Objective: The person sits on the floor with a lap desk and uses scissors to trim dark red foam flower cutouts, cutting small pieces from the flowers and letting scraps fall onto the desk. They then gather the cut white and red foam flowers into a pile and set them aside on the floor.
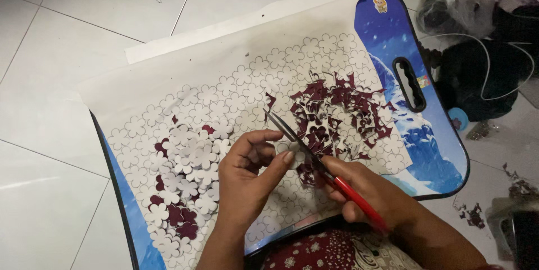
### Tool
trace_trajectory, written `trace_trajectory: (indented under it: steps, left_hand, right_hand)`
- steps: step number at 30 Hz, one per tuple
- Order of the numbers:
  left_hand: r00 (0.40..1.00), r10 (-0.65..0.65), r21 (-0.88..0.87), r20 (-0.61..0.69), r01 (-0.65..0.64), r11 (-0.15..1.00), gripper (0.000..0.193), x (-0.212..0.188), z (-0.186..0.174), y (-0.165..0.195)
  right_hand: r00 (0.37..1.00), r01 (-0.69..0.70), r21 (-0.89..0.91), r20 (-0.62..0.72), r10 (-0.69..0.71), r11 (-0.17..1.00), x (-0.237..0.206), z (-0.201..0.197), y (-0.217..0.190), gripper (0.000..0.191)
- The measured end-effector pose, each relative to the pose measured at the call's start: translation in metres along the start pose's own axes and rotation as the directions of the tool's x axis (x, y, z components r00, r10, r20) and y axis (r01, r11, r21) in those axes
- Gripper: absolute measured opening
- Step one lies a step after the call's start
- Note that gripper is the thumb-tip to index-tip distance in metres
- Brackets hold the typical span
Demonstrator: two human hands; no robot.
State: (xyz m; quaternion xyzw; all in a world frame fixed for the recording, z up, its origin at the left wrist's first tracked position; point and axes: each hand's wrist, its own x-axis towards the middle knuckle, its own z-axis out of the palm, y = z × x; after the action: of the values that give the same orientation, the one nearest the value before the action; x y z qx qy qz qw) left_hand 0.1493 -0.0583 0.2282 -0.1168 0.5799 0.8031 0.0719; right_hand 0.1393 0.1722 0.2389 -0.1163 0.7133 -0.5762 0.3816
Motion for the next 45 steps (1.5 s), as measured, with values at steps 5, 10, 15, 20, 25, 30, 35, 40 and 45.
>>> trace_trajectory:
  steps: [5,10,15,20,25,30,35,40,45]
  left_hand:
    - [0.999,0.049,-0.006,-0.014,-0.049,0.999,0.033,0.002,0.000,-0.002]
    - [0.998,0.042,-0.008,-0.038,-0.042,0.999,0.035,0.005,0.001,-0.003]
    - [0.998,0.042,-0.019,-0.049,-0.043,0.999,0.032,0.006,0.001,-0.004]
    - [0.996,0.078,-0.043,-0.053,-0.080,0.996,0.027,0.007,0.001,-0.008]
    - [0.993,0.106,-0.021,-0.047,-0.107,0.994,0.024,0.008,-0.001,-0.009]
    - [0.991,0.101,0.035,-0.088,-0.098,0.995,0.022,0.009,-0.002,-0.011]
    - [0.984,0.003,-0.032,-0.178,-0.009,0.999,0.025,0.014,-0.001,-0.012]
    - [0.992,0.020,-0.088,-0.124,-0.031,0.996,0.045,0.013,-0.001,-0.005]
    - [0.998,0.023,-0.043,-0.062,-0.025,0.999,0.049,0.001,-0.002,-0.001]
  right_hand:
    - [1.000,-0.007,0.020,-0.001,0.007,1.000,-0.002,-0.003,0.002,0.107]
    - [1.000,-0.017,0.000,-0.013,0.017,1.000,-0.004,-0.007,0.007,0.103]
    - [1.000,-0.001,-0.059,-0.020,0.000,0.998,-0.005,-0.010,0.019,0.099]
    - [0.999,0.037,-0.058,0.011,-0.037,0.998,-0.006,-0.013,0.026,0.094]
    - [1.000,0.027,-0.059,0.015,-0.026,0.998,-0.007,-0.015,0.027,0.091]
    - [1.000,0.028,-0.087,-0.005,-0.029,0.996,-0.007,-0.016,0.030,0.090]
    - [0.999,0.038,-0.002,-0.037,-0.038,0.999,-0.004,-0.014,0.030,0.095]
    - [0.996,-0.032,0.046,-0.081,0.036,0.998,-0.005,-0.007,0.019,0.104]
    - [0.998,-0.044,0.086,-0.038,0.048,0.995,-0.008,0.002,0.007,0.111]
